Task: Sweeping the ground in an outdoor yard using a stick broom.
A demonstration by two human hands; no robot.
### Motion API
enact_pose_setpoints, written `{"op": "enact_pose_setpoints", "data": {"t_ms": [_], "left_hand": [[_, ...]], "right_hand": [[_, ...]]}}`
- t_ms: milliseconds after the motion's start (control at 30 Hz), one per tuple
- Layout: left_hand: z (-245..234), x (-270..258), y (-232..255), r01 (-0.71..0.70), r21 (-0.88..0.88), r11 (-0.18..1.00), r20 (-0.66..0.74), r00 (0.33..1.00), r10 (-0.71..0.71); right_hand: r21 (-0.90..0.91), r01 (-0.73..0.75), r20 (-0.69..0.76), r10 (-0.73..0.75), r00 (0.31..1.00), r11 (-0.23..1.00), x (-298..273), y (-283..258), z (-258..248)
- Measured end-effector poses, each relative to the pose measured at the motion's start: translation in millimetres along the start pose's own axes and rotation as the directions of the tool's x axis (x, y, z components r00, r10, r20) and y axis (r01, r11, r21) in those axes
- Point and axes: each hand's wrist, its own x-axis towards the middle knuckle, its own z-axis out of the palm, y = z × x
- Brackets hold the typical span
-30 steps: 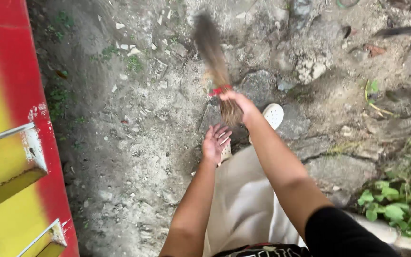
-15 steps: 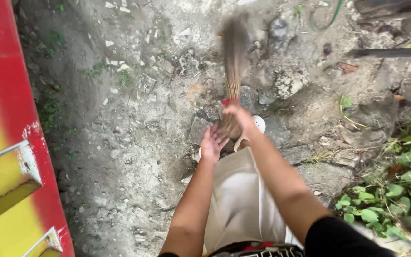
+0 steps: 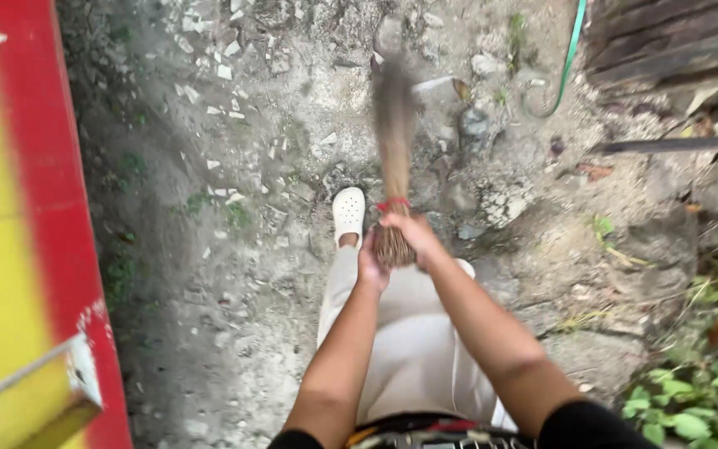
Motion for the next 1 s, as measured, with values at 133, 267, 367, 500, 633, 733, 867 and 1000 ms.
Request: {"op": "enact_pose_setpoints", "data": {"t_ms": [133, 267, 367, 500, 633, 733, 867, 1000], "left_hand": [[5.4, 50.0, 80.3, 0.118, 0.149, 0.982, -0.138, 0.986, -0.097], [7.6, 67.2, 147.7, 0.132, 0.299, 0.945, -0.001, 0.99, -0.138], [5.8, 74.7, 178.3, 0.128, 0.341, 0.931, 0.009, 0.99, -0.14], [-7.9, 93.9, 185.2, 0.201, 0.173, 0.964, 0.092, 0.971, -0.219], [23.1, 79.2, 203.0, 0.295, 0.296, 0.908, -0.065, 0.955, -0.289], [41.9, 81.7, 211.6, 0.276, 0.405, 0.872, -0.029, 0.957, -0.289], [35.1, 88.9, 216.9, 0.261, 0.437, 0.861, -0.049, 0.962, -0.267], [20.0, 92.3, 218.9, 0.432, 0.066, 0.899, 0.201, 0.877, -0.436]], "right_hand": [[0.063, -0.124, 0.246, 0.105, 0.964, 0.99, 110.9, -62.6, 48.7], [0.551, -0.133, 0.362, -0.092, 0.928, 0.824, 205.7, -58.8, 50.0], [0.498, 0.043, 0.028, -0.066, 0.997, 0.866, 149.7, -53.8, 103.5], [0.326, 0.275, -0.211, -0.214, 0.954, 0.905, 99.7, -12.9, 155.3], [0.208, -0.142, 0.021, 0.14, 0.99, 0.968, 116.0, -96.9, 113.2], [0.391, -0.158, 0.237, 0.067, 0.969, 0.907, 164.1, -101.4, 74.5], [0.331, -0.033, -0.008, 0.037, 0.999, 0.943, 118.2, -80.5, 126.5], [0.352, 0.028, -0.219, 0.053, 0.974, 0.936, 92.7, -52.2, 152.3]]}}
